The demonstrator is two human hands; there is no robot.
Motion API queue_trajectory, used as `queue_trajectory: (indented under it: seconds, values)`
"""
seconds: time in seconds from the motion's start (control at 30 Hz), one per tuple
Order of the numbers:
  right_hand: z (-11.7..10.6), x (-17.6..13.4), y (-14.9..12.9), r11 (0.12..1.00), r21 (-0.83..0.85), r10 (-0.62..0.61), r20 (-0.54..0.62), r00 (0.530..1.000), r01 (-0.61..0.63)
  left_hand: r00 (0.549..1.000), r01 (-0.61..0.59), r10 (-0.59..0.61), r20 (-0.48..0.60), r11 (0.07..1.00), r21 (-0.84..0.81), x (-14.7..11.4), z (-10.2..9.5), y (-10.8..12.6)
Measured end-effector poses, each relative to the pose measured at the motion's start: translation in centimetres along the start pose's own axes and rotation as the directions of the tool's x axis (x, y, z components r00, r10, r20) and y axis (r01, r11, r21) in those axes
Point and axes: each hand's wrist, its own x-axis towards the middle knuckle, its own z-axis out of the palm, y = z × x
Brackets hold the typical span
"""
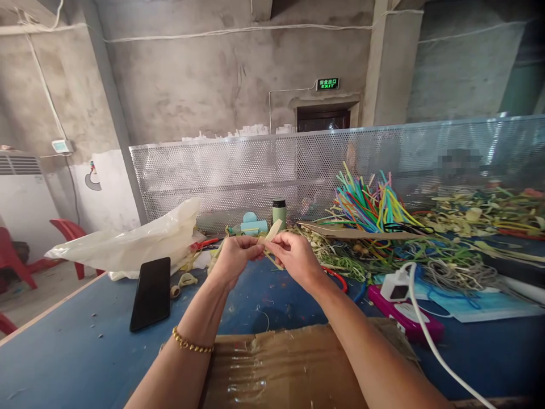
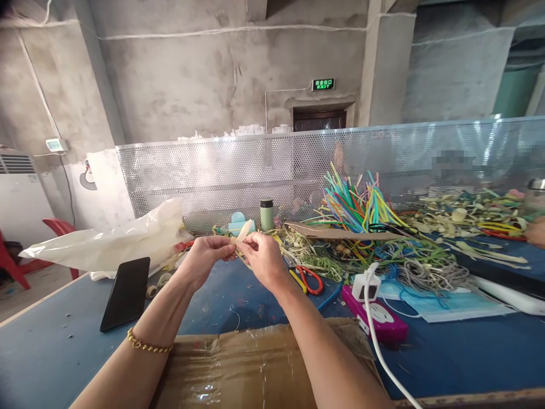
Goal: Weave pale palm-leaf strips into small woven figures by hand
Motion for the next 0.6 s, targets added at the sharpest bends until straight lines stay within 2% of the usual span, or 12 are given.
queue_trajectory:
  seconds: [0.2,0.33,0.5,0.6]
  values:
    - [-0.3,0.0,-0.1,0.985,-0.163,-0.054,0.014,0.998,0.055,0.999,0.047,-0.047,-0.027,0.999,-0.029,0.0,-0.2,0.0]
    - [-0.6,0.0,-0.2,0.969,-0.246,-0.034,-0.002,0.999,0.033,0.995,0.067,-0.073,-0.067,0.993,-0.092,0.1,-0.3,0.1]
    - [-0.8,-0.2,-0.8,0.984,-0.175,-0.032,0.021,0.999,0.036,0.992,0.079,-0.093,-0.088,0.986,-0.146,0.2,-0.5,0.1]
    - [-1.0,-0.5,-1.3,0.996,-0.05,-0.07,0.125,0.99,0.077,0.993,0.073,-0.088,-0.081,0.982,-0.174,0.2,-0.6,0.2]
